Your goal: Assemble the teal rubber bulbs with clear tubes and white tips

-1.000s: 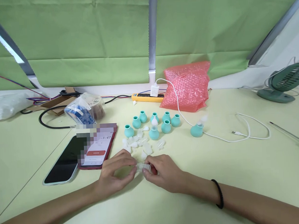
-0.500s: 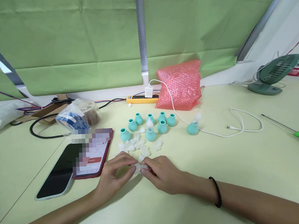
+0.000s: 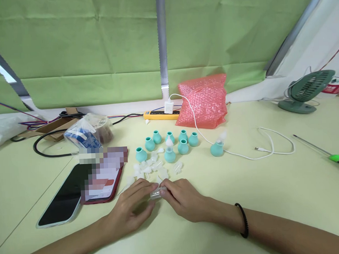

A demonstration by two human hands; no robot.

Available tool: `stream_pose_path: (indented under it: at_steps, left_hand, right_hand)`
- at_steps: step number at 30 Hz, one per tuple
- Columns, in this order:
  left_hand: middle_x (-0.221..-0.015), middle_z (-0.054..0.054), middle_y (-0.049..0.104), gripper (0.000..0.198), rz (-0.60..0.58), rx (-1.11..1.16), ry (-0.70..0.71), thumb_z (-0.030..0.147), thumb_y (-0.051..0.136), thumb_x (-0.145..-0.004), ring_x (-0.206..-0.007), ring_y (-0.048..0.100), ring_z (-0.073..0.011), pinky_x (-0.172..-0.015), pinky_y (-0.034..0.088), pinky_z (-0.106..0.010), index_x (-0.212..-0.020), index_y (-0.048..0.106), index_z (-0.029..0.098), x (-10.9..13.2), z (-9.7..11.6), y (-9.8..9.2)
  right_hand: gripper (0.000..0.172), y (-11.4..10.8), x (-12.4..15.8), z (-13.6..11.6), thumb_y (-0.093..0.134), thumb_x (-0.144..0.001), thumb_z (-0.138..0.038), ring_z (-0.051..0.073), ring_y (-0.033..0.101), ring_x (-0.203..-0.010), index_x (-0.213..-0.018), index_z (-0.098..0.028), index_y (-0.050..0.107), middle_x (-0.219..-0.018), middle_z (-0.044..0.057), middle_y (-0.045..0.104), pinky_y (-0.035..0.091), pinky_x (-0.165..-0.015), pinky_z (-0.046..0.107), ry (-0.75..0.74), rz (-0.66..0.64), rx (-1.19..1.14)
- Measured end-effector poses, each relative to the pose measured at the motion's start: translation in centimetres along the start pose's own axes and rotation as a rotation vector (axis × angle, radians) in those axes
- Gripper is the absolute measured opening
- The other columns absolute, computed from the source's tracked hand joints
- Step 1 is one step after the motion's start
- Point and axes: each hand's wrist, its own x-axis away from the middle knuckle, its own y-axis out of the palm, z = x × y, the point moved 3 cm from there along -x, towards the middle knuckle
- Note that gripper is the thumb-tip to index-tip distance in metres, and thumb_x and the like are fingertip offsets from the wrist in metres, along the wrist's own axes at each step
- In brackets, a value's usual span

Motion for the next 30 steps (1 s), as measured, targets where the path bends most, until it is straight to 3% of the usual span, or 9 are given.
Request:
stream_pose_path:
  at_steps: [10,19,26,30]
  left_hand:
    - [-0.088,-0.007,0.062,0.035,0.017,0.03,-0.042,0.003,0.051,-0.072,-0.076,0.052,-0.0172,-0.067,0.044,-0.032,-0.105,0.051,0.016,-0.12,-0.28,0.01]
    - [-0.087,-0.007,0.063,0.037,0.028,0.049,-0.089,0.006,0.049,-0.073,-0.077,0.055,-0.0165,-0.068,0.046,-0.03,-0.108,0.051,0.016,-0.14,-0.18,-0.21]
    - [-0.079,-0.005,0.063,0.025,-0.038,0.156,-0.337,0.019,0.051,-0.076,-0.067,0.056,-0.0152,-0.063,0.048,-0.028,-0.101,0.055,0.015,-0.35,0.07,-0.77]
    - [-0.083,-0.008,0.063,0.024,-0.05,0.217,-0.305,0.02,0.053,-0.076,-0.072,0.058,-0.0167,-0.065,0.048,-0.029,-0.099,0.056,0.014,-0.6,0.11,-0.73]
  right_hand:
    - [0.024,0.22,-0.02,0.3,0.023,-0.091,-0.027,0.013,0.047,-0.058,-0.086,-0.019,0.044,-0.068,0.001,0.054,0.035,-0.056,0.023,-0.002,-0.025,0.008]
    - [0.021,0.0,-0.06,0.14,0.031,-0.089,-0.033,0.012,0.048,-0.056,-0.093,-0.018,0.045,-0.067,0.0,0.056,0.034,-0.054,0.021,0.024,-0.028,-0.035]
    - [0.02,0.35,0.18,0.02,0.035,-0.087,-0.03,0.012,0.049,-0.054,-0.1,-0.017,0.042,-0.066,-0.001,0.057,0.034,-0.051,0.021,-0.054,0.01,0.021]
    - [0.022,0.56,0.35,0.08,0.034,-0.088,-0.031,0.013,0.049,-0.051,-0.099,-0.014,0.042,-0.062,0.0,0.056,0.033,-0.049,0.021,-0.099,0.042,0.092]
